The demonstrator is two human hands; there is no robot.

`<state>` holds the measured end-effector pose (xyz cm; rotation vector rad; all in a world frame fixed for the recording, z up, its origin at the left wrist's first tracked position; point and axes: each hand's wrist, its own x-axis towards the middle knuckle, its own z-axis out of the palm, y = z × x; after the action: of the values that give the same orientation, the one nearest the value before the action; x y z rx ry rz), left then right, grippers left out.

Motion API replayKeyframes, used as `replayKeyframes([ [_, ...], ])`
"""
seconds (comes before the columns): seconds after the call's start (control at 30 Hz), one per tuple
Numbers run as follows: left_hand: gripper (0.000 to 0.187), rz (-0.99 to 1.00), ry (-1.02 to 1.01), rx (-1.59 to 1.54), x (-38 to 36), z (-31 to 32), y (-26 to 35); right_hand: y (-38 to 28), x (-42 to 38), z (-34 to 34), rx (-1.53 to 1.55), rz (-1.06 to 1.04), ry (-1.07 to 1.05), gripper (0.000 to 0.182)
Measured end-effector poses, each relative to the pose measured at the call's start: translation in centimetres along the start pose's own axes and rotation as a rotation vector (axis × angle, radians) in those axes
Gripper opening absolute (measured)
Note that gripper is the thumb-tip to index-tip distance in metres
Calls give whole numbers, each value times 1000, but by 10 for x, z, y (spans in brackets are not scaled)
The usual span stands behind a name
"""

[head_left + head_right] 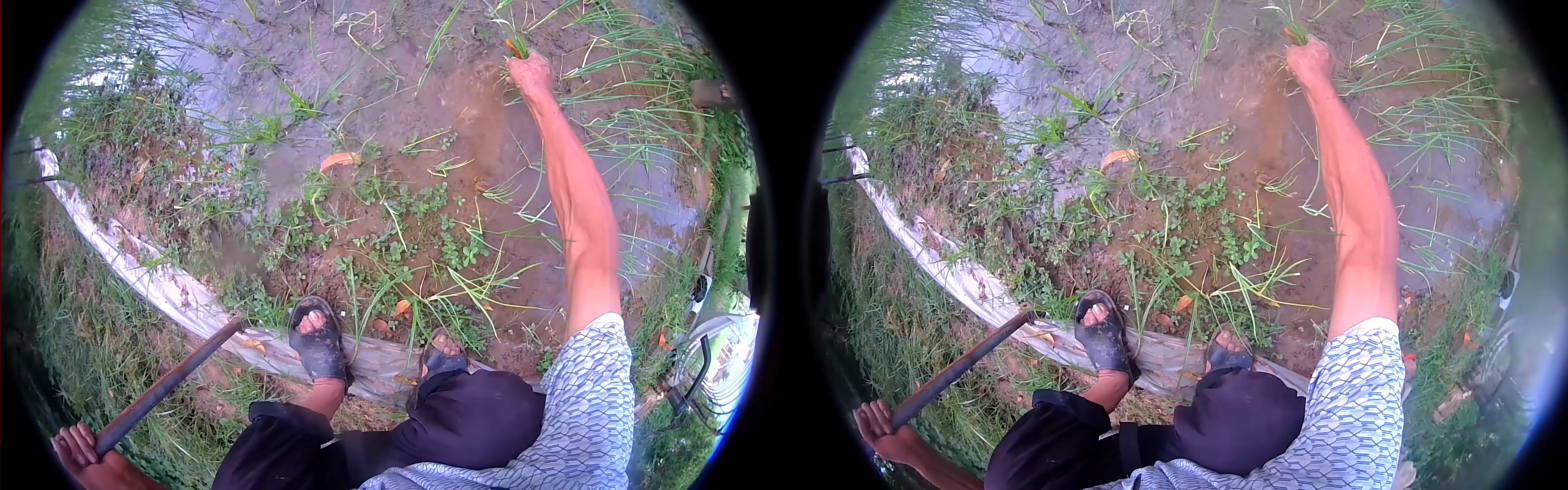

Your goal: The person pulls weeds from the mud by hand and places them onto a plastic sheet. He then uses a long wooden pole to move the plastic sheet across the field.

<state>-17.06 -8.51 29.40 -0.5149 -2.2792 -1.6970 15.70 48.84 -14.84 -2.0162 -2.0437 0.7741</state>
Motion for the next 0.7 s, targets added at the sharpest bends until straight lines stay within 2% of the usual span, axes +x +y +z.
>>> replayKeyframes([
  [0.03,37,29,-8,32,-1,2,1,2,9,5,-85,6,22,37],
  [0.13,36,-42,96,3,-12,30,10,12,13,28,-129,-153,16,36],
  [0.17,36,-66,81,-11,-9,26,11,11,15,35,-136,-111,-8,35],
  [0.27,36,-114,60,-34,-3,18,13,12,21,54,-344,-161,72,40],
  [0.37,35,-103,69,-44,-3,17,10,15,21,50,-220,-135,132,32],
  [0.47,34,-78,81,-18,-3,17,8,4,27,28,-323,0,-261,29],
  [0.5,35,-53,118,-2,-8,27,7,-3,8,13,-116,-42,-289,32],
  [0.6,36,-24,116,31,-14,31,5,12,21,23,-167,-82,-182,38],
  [0.63,36,-12,102,36,-13,27,5,16,19,27,-183,-165,-39,41],
  [0.7,36,16,67,54,-10,20,4,20,23,29,-209,-238,10,41],
])
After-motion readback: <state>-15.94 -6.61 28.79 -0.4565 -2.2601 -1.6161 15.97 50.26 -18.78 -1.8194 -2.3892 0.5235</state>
